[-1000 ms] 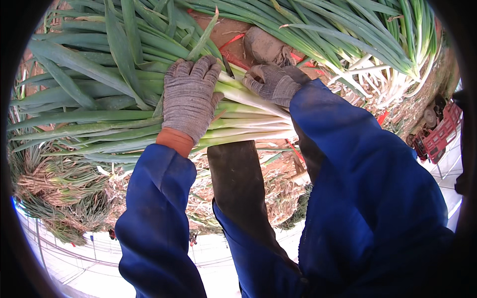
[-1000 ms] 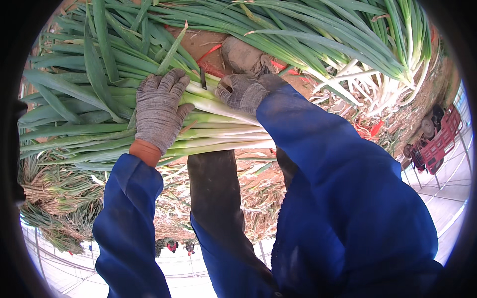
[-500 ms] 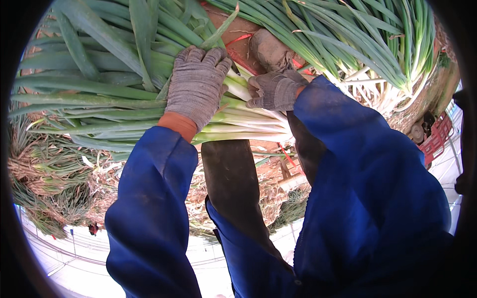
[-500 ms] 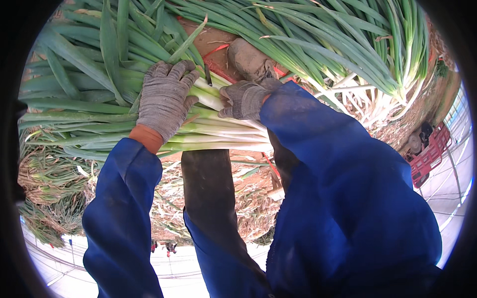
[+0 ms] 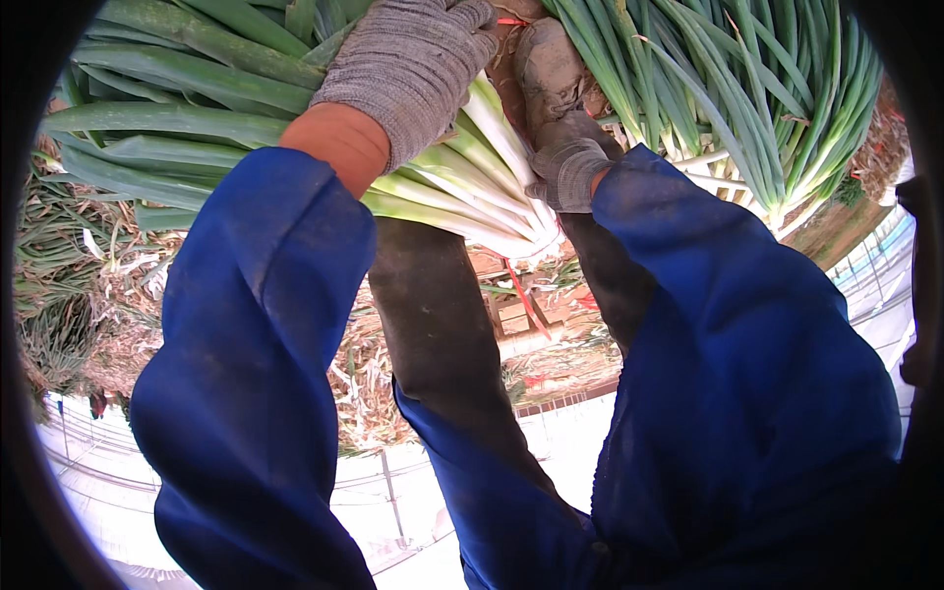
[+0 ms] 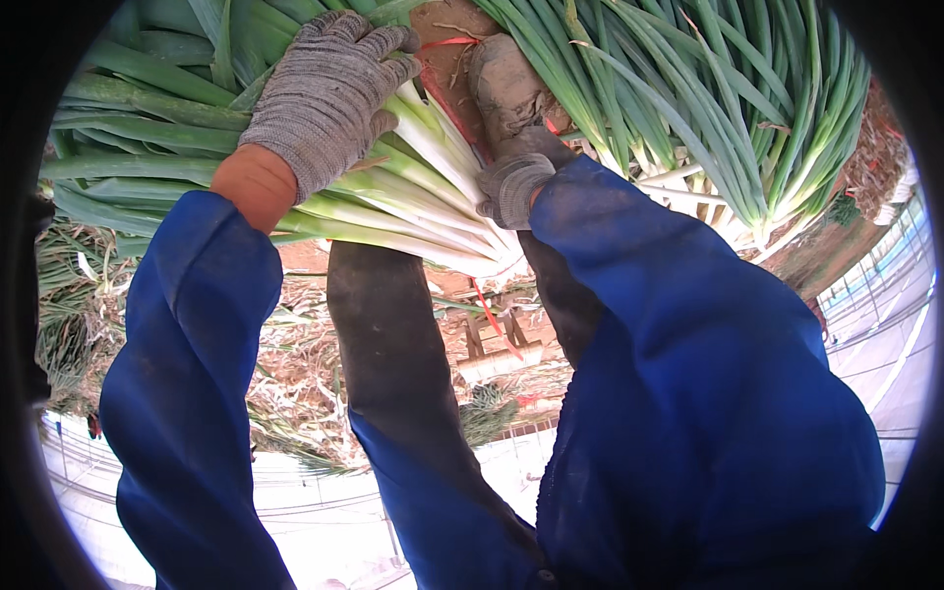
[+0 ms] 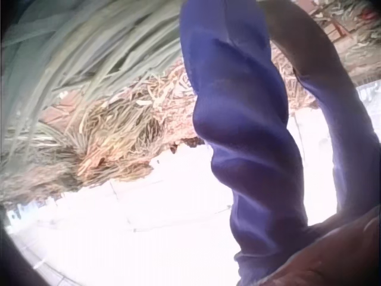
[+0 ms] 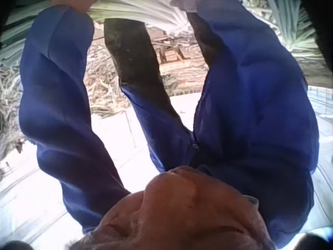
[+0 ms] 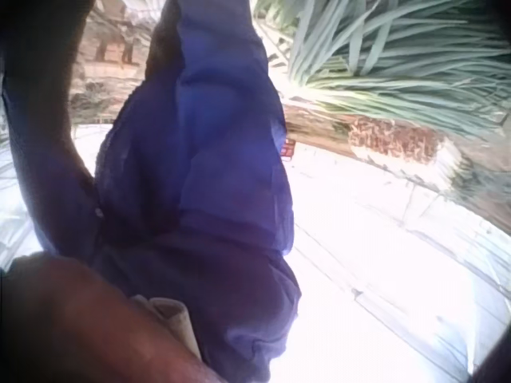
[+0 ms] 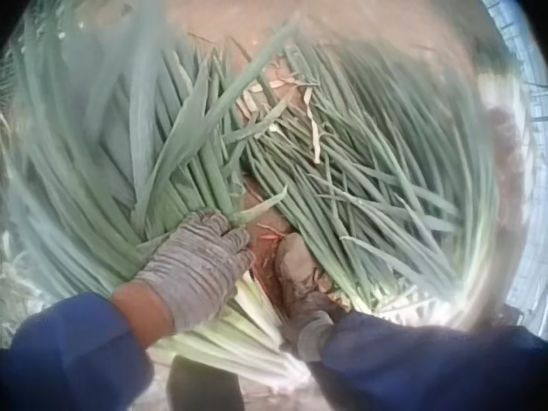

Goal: The person gathers loose green onions from a pile on the ground, aligns them into neat bunches, and secures each bunch with a red plastic tie. The person repeats this process to form multiple tied bundles.

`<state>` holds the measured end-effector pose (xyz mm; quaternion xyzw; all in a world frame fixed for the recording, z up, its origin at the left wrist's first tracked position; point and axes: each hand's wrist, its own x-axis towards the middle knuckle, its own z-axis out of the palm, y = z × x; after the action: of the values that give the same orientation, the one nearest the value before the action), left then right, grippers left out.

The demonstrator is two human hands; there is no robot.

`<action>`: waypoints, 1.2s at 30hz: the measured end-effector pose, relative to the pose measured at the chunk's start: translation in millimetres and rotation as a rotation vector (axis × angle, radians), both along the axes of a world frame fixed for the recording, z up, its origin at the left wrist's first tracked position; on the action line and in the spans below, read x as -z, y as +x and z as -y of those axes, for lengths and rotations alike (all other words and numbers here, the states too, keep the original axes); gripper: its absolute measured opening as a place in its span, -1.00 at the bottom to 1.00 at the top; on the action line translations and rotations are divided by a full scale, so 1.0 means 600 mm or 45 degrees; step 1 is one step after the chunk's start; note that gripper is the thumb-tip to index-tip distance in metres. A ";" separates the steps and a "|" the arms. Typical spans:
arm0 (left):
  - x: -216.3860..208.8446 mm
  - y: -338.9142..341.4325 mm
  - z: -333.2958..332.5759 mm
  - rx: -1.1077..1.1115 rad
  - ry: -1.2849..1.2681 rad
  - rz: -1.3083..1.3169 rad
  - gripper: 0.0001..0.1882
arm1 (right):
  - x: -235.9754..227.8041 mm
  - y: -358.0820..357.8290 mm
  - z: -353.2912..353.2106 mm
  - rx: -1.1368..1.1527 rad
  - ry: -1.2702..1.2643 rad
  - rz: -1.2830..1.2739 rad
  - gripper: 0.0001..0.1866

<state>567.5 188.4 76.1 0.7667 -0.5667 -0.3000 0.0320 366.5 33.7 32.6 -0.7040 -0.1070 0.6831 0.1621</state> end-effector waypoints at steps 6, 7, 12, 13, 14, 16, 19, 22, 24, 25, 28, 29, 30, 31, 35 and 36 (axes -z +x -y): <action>0.006 -0.008 0.002 -0.013 0.011 0.021 -0.50 | 0.005 -0.012 -0.005 0.091 -0.079 0.010 -0.59; 0.001 -0.005 0.003 -0.019 0.003 0.032 -0.50 | 0.003 -0.011 -0.002 0.086 -0.072 0.031 -0.58; -0.011 0.007 0.022 0.033 0.031 -0.085 -0.52 | -0.013 -0.005 -0.001 0.087 -0.125 0.066 -0.56; -0.011 0.002 0.018 0.041 0.028 -0.073 -0.53 | -0.012 -0.006 -0.006 0.107 -0.137 0.071 -0.56; -0.010 -0.001 0.014 0.016 0.002 -0.058 -0.53 | -0.013 -0.008 -0.013 0.113 -0.145 0.068 -0.56; -0.007 0.001 0.011 0.029 -0.023 -0.046 -0.53 | -0.014 -0.005 -0.018 0.132 -0.165 0.072 -0.55; -0.010 0.004 0.009 0.026 -0.038 -0.061 -0.50 | -0.021 0.006 -0.024 0.140 -0.190 0.027 -0.54; -0.013 0.004 0.010 0.034 -0.017 -0.088 -0.46 | -0.025 0.024 -0.019 0.169 -0.181 0.000 -0.51; -0.016 0.008 0.013 0.062 -0.006 -0.116 -0.39 | -0.036 0.013 -0.026 0.203 -0.248 0.052 -0.49; -0.021 0.011 0.015 0.109 0.055 -0.107 -0.38 | -0.040 0.006 -0.029 0.222 -0.282 0.078 -0.48; -0.047 0.014 0.036 0.244 0.257 -0.063 -0.31 | -0.045 0.000 -0.023 0.352 -0.358 0.088 -0.43; -0.047 0.012 0.037 0.225 0.272 -0.045 -0.32 | -0.042 -0.002 -0.024 0.396 -0.374 0.077 -0.42; -0.045 0.009 0.036 0.207 0.288 -0.024 -0.33 | -0.039 -0.002 -0.026 0.397 -0.367 0.119 -0.44; -0.043 0.004 0.032 0.189 0.307 -0.001 -0.34 | -0.039 -0.003 -0.033 0.404 -0.339 0.123 -0.44; 0.001 -0.036 0.034 0.127 0.184 0.065 -0.39 | -0.027 -0.020 -0.033 0.455 -0.374 0.110 -0.49; 0.004 -0.034 0.043 0.126 0.220 0.037 -0.40 | -0.022 -0.020 -0.035 0.477 -0.378 0.114 -0.50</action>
<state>546.9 162.4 73.5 0.7420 -0.5762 -0.3379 -0.0571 354.5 54.8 46.1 -0.7573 0.1197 0.6175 0.1757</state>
